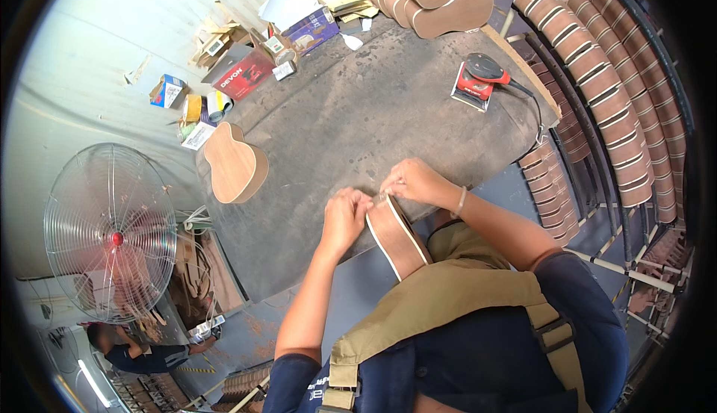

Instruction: The person uses a small knife to scrape and shape the edges of a wooden guitar body. They repeatedly turn the piece over to work on different sides and then place it on a nearby rack.

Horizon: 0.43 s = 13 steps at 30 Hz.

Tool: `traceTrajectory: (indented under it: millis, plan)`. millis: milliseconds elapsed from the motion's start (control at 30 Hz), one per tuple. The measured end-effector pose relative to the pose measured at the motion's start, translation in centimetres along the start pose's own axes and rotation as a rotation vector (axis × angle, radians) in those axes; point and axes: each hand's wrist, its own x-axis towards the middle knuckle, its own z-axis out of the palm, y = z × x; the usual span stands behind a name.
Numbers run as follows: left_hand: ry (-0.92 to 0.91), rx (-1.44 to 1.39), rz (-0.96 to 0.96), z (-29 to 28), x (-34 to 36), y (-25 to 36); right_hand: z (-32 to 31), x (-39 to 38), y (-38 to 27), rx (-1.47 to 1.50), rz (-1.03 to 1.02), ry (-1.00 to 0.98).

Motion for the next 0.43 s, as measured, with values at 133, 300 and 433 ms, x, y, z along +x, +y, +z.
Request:
traceTrajectory:
  millis: [133,300,433]
  plan:
    - [-0.025,-0.017,0.012,0.3,-0.3,-0.4,0.7,-1.3,-0.2,-0.073,-0.099,0.065]
    - [-0.013,-0.034,0.123,-1.1,-1.8,2.8,-0.9,-3.4,-2.5,-0.046,-0.073,0.043]
    - [-0.037,0.003,-0.051,0.4,0.3,-0.3,-0.4,-0.9,-0.6,0.042,-0.036,0.011]
